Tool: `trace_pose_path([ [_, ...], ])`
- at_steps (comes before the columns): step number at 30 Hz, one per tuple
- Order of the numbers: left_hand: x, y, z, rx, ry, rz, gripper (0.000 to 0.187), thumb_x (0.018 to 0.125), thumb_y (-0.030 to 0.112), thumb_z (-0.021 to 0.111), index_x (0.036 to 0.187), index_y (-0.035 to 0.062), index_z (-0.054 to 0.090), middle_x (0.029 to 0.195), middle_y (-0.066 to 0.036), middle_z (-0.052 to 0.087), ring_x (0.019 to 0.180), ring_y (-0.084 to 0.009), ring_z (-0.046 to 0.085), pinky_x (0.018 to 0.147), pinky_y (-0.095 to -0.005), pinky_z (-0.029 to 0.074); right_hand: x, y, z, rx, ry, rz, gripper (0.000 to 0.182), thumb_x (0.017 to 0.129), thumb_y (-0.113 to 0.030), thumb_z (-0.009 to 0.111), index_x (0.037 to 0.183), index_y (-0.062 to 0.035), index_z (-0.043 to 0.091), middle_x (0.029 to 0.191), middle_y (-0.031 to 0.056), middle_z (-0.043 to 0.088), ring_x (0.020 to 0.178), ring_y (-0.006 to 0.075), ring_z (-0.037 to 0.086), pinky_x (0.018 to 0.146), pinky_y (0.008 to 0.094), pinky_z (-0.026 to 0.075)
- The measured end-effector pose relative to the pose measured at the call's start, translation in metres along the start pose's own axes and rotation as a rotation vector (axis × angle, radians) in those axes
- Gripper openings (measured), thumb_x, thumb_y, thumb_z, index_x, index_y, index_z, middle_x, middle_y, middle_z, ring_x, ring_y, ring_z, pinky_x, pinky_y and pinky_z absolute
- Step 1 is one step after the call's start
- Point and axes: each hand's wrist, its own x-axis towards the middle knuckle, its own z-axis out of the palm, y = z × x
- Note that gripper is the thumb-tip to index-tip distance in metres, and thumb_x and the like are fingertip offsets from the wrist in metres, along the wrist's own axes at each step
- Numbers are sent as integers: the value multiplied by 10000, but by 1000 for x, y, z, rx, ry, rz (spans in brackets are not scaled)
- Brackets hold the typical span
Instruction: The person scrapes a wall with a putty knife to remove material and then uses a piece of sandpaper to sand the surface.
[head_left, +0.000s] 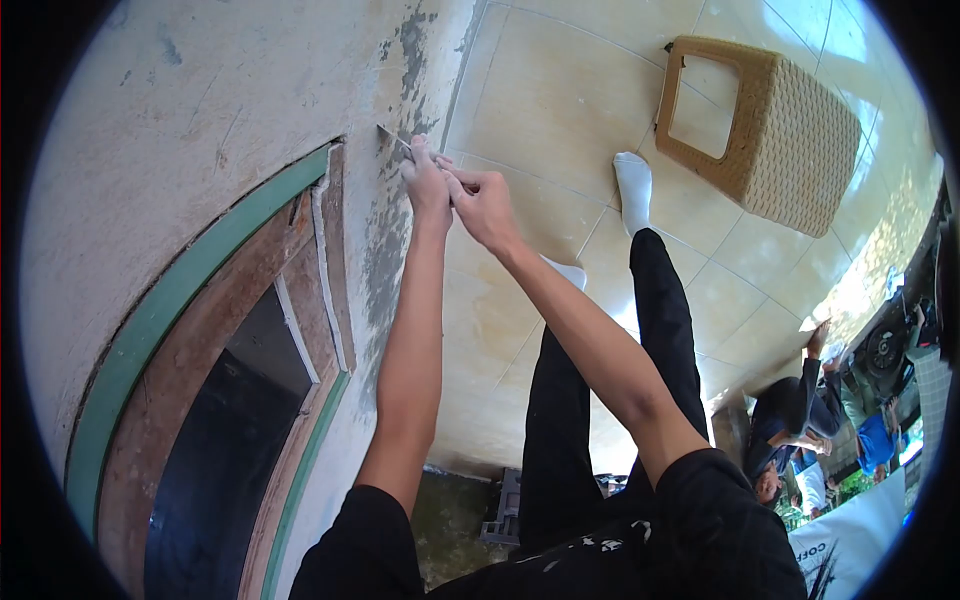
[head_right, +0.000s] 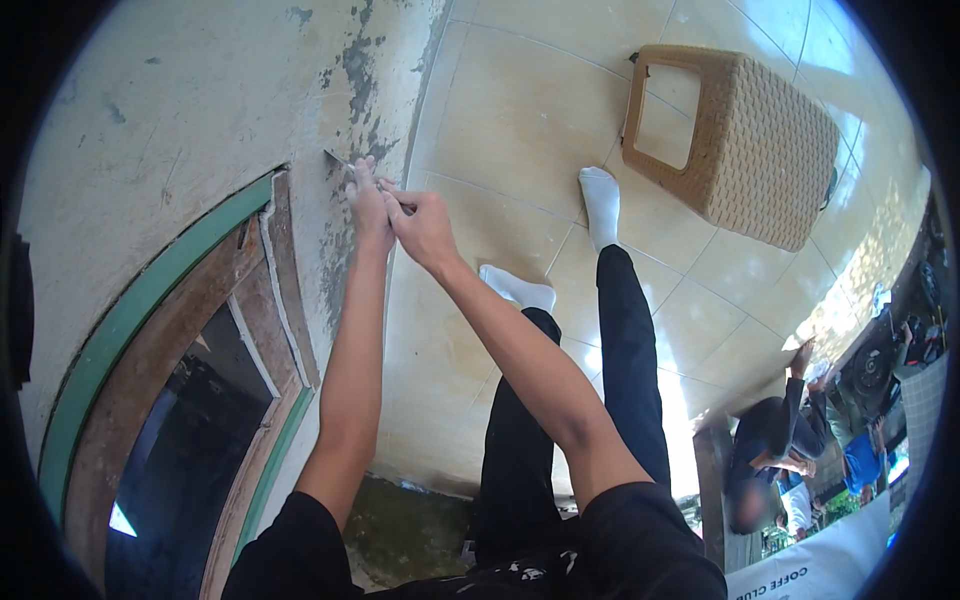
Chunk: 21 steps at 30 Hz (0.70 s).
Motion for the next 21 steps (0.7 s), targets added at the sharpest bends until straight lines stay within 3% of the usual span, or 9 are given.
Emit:
trace_pose_path([
  [2,0,2,8,44,16,-28,410,935,273,413,1224,-13,463,755,-72,515,634,-128,496,558,-274,437,6,3,-10,5,-52,13,267,874,-125,539,1091,17,600,776,113,667,682,64,528,641,261,473],
  [4,-3,7,9,87,26,9,395,928,241,405,1219,-20,461,736,-66,514,620,-128,496,546,-272,433,7,2,-10,17,-83,21,263,874,-124,541,1082,26,599,729,91,652,670,54,503,621,262,467],
  [7,-10,23,4,154,0,87,368,915,186,389,1200,-34,463,694,-49,507,588,-129,493,512,-277,424,-2,-10,2,140,82,-150,258,878,-127,539,1052,54,598,663,59,609,639,49,476,584,264,452],
  [9,-12,35,-4,207,-22,135,355,909,164,380,1185,-41,466,672,-39,501,568,-130,491,490,-283,418,-5,-19,10,119,-11,54,244,851,-131,544,1008,44,607,892,230,648,682,87,582,642,288,476],
  [10,-9,40,-4,212,-57,86,348,906,158,380,1175,-47,464,662,-36,498,548,-131,485,470,-288,410,-4,-24,10,91,-5,77,252,846,-130,547,1011,52,600,915,229,652,760,115,630,677,284,486],
  [13,7,44,7,162,-101,52,283,902,156,402,1064,-67,466,655,-52,500,513,-132,477,426,-291,392,7,-23,5,135,53,20,262,840,-134,551,1014,55,602,875,242,653,793,177,661,685,297,489],
  [15,18,44,16,248,-67,-117,211,894,141,447,1000,-30,508,675,-46,505,510,-100,459,450,-264,402,20,-17,13,189,99,19,264,837,-129,545,1019,52,610,882,244,649,813,221,671,687,305,489],
  [17,18,43,15,237,-83,-105,169,885,137,464,939,-22,484,651,-42,496,507,-104,458,438,-268,394,21,-16,17,154,162,-3,271,861,-101,512,1056,60,608,697,105,646,629,71,520,613,261,462],
  [21,4,44,3,182,-8,-56,133,884,117,451,863,-13,469,622,-34,480,501,-108,453,434,-267,382,5,-29,15,92,90,-25,269,858,-106,507,1036,70,607,663,120,636,611,74,520,593,264,460],
])
